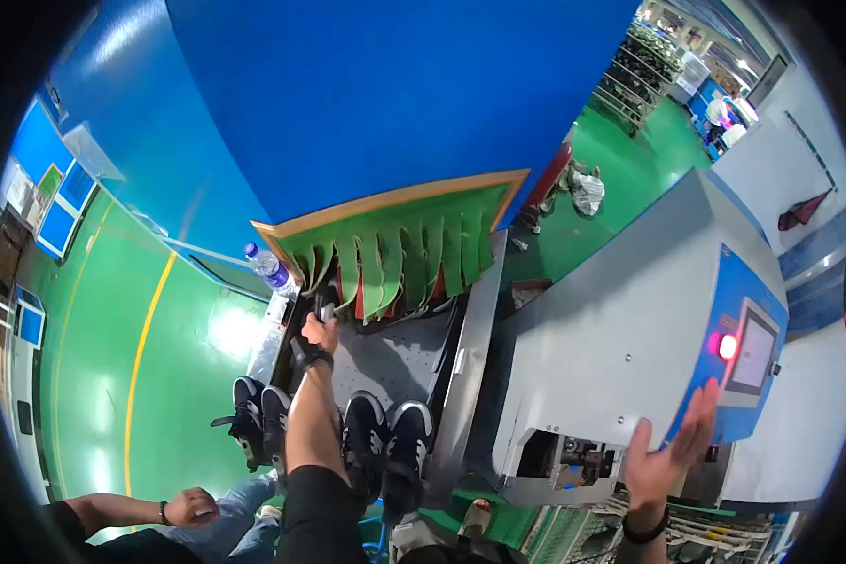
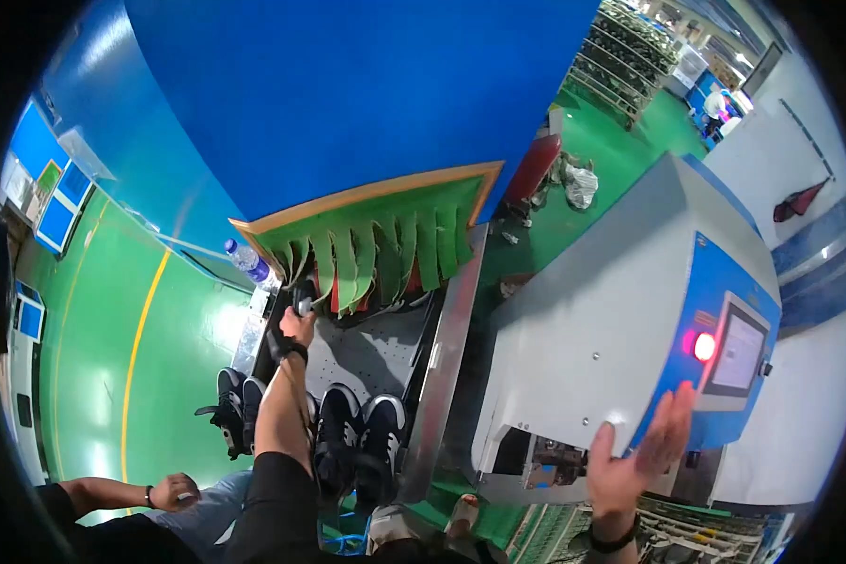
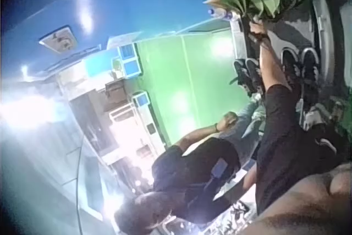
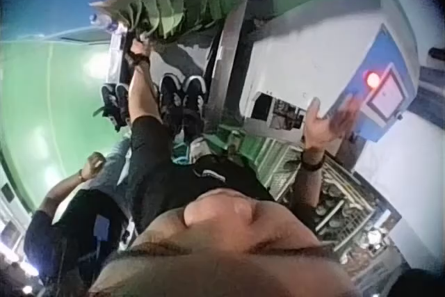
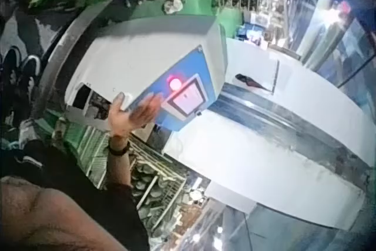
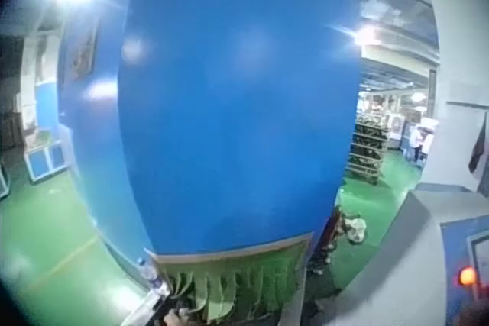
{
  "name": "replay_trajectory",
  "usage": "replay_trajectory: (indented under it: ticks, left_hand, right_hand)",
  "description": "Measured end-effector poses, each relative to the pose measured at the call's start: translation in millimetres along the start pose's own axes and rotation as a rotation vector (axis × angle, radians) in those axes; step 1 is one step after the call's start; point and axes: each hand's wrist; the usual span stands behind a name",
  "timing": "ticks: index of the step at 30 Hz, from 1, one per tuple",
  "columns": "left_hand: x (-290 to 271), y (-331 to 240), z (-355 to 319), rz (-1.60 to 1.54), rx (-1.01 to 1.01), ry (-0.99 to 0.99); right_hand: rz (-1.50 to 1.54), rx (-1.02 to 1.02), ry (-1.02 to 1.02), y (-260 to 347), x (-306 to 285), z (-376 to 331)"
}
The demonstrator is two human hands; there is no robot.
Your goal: Operating a toe lasting machine to shape and attach the front of shoe uppers to lasts.
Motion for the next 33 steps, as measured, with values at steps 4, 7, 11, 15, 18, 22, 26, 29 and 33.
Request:
replay_trajectory:
  ticks: [4,7,11,15,18,22,26,29,33]
  left_hand:
    - [-115,-50,-59,-0.852,-0.317,0.474]
    - [-204,-56,-150,-0.741,-0.261,0.460]
    - [-277,-30,-278,-0.925,-0.248,0.684]
    - [-309,-13,-391,-1.186,-0.181,1.136]
    - [-303,-22,-468,-1.127,-0.157,1.607]
    - [-275,-33,-553,-0.856,-0.210,2.032]
    - [-253,-47,-587,-0.639,-0.029,1.630]
    - [-233,-62,-613,-0.793,0.220,1.274]
    - [-192,-60,-619,-0.550,-0.039,1.554]
  right_hand:
    - [0.052,-0.084,-0.032,0,-11,8]
    - [0.097,0.032,0.104,-4,-20,-6]
    - [0.503,0.030,-0.215,15,-29,-65]
    - [1.603,0.323,-0.087,70,-29,-126]
    - [2.287,0.555,0.221,88,-23,-136]
    - [2.758,0.609,0.014,43,-38,-155]
    - [2.172,0.433,0.081,-33,-60,-203]
    - [2.139,0.688,0.462,-49,-58,-239]
    - [2.298,1.059,0.679,-65,-64,-295]
Point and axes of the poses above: each hand's wrist, its own z-axis towards the middle knuckle, its own x-axis out of the palm, y = z × x, and after that the axes turned 10 degrees about -x, right-handed
